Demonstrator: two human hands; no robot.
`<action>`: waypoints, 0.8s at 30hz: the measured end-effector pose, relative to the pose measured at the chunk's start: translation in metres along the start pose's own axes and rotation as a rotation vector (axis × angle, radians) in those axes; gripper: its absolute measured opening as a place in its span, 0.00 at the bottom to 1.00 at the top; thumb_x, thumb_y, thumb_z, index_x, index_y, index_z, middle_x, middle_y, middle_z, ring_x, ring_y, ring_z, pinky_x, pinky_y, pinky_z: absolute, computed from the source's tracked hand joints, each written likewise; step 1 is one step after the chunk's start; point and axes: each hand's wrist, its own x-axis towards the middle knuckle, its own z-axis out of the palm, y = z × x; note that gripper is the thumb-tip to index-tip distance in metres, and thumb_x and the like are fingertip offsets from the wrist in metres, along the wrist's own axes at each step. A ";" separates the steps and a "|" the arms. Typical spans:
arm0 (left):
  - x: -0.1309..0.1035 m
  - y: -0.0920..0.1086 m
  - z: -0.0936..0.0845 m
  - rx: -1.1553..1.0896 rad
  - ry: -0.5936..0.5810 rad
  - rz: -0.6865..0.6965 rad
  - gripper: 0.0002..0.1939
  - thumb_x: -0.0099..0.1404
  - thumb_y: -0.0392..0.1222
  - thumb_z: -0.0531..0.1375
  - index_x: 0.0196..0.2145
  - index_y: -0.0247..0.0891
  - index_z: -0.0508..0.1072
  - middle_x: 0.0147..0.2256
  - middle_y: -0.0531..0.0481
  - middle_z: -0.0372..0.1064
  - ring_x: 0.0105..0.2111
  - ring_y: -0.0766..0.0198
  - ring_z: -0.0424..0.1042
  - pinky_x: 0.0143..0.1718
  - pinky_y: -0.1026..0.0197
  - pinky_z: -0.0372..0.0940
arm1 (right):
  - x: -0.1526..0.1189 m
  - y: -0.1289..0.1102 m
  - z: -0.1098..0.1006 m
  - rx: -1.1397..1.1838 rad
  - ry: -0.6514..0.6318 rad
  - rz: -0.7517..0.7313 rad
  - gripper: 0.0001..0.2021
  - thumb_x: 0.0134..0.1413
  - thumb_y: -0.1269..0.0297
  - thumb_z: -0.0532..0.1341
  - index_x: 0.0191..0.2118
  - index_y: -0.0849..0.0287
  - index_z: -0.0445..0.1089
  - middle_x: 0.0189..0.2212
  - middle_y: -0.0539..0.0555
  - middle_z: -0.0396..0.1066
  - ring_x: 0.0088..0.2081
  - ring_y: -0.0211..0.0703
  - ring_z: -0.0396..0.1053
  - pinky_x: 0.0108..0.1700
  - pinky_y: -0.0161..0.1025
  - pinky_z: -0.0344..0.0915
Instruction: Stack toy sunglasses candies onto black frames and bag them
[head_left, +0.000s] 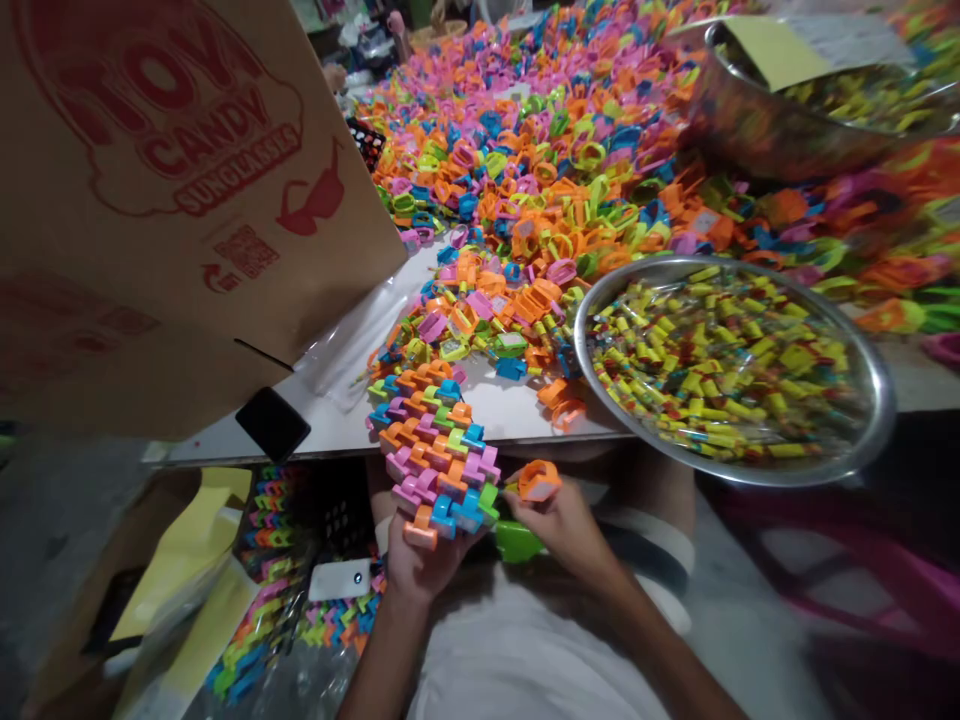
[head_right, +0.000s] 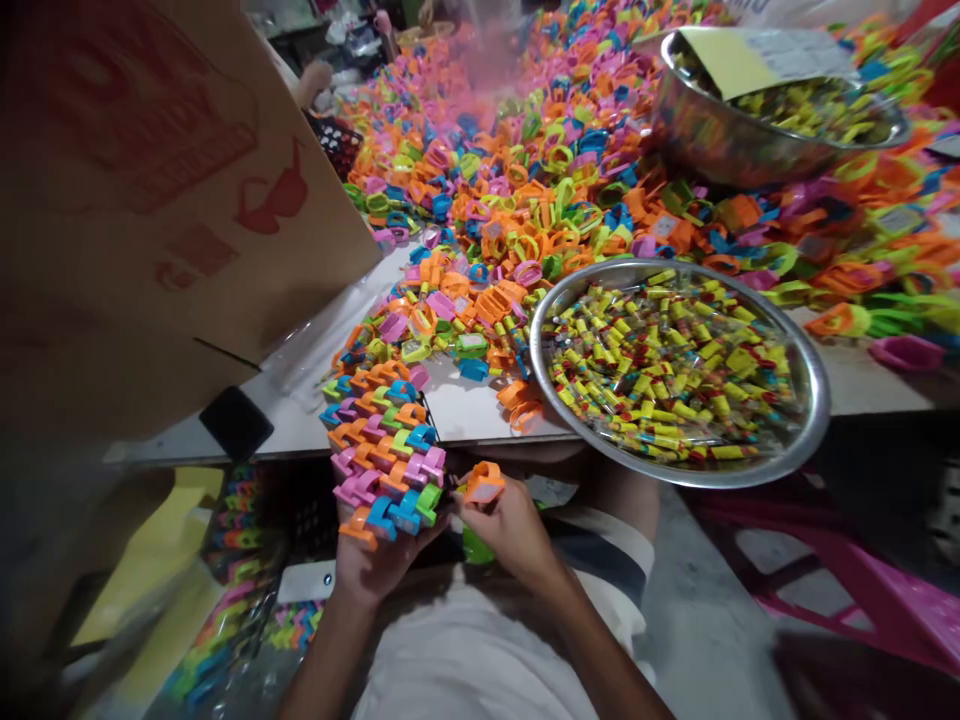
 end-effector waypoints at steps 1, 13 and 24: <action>0.000 0.000 -0.001 0.007 -0.036 -0.001 0.28 0.75 0.56 0.55 0.68 0.52 0.70 0.52 0.44 0.82 0.54 0.42 0.80 0.66 0.24 0.60 | 0.000 -0.002 -0.001 -0.058 -0.006 -0.032 0.07 0.63 0.60 0.66 0.37 0.58 0.75 0.34 0.52 0.77 0.35 0.44 0.73 0.39 0.37 0.67; 0.028 -0.003 -0.036 -0.007 -0.250 -0.047 0.37 0.66 0.61 0.57 0.67 0.42 0.71 0.67 0.35 0.68 0.73 0.31 0.55 0.72 0.20 0.30 | -0.001 -0.028 0.001 -0.631 -0.123 -0.244 0.03 0.67 0.69 0.60 0.39 0.57 0.67 0.35 0.55 0.76 0.34 0.44 0.73 0.35 0.36 0.56; 0.036 0.004 -0.037 0.163 -0.168 -0.021 0.29 0.54 0.62 0.69 0.46 0.38 0.84 0.55 0.34 0.79 0.70 0.31 0.62 0.73 0.28 0.47 | -0.004 -0.015 0.001 -0.291 -0.061 -0.227 0.05 0.66 0.69 0.60 0.45 0.56 0.71 0.40 0.53 0.77 0.40 0.43 0.74 0.43 0.36 0.64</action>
